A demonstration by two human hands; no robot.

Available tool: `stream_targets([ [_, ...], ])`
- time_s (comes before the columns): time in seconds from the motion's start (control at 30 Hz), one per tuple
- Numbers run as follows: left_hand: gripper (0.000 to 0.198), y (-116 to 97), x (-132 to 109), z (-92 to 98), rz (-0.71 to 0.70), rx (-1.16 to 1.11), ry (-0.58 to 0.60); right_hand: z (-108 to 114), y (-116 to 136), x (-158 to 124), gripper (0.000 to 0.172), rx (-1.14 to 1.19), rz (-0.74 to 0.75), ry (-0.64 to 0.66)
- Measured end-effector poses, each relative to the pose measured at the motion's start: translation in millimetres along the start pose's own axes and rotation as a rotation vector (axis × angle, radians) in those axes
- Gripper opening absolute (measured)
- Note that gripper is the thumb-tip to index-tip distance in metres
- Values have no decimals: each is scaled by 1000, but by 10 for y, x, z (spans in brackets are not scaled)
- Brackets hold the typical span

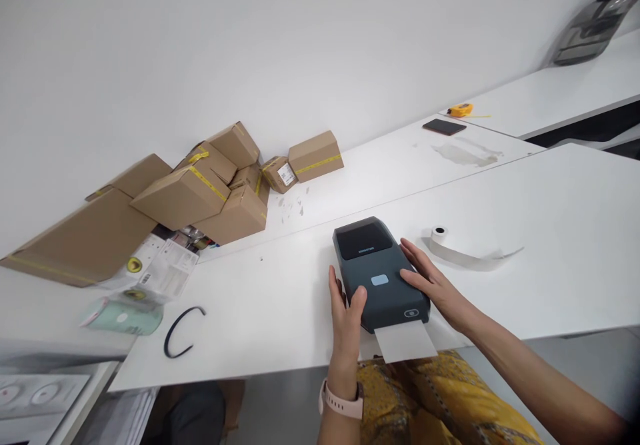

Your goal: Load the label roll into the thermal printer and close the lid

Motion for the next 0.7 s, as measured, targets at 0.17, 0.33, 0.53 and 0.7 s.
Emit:
stream_targets([
  [0.17,89,120,-112,-15,11,-71,5,-4,-145,-62,91,106,-126,35],
  [0.33,95,255,-93,7,-42,-13,9,14,-295,-34,87,69,-83,2],
  [0.53,85,327,-99,11,-80,-7,4,-1,-301,-69,85,57,-99,-18],
  [0.7,77,337,-110,-6,-115,41,-4,1,-333,-71,85,92,-101,-30],
])
Point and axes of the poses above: each hand's wrist, its own x-axis towards the middle knuckle, its own z-axis out of the back of the hand, y = z × x, the point moved 1 cm from there along x, towards the middle knuckle, and after that the axes turned 10 degrees about -z, right-handed, at the moved point
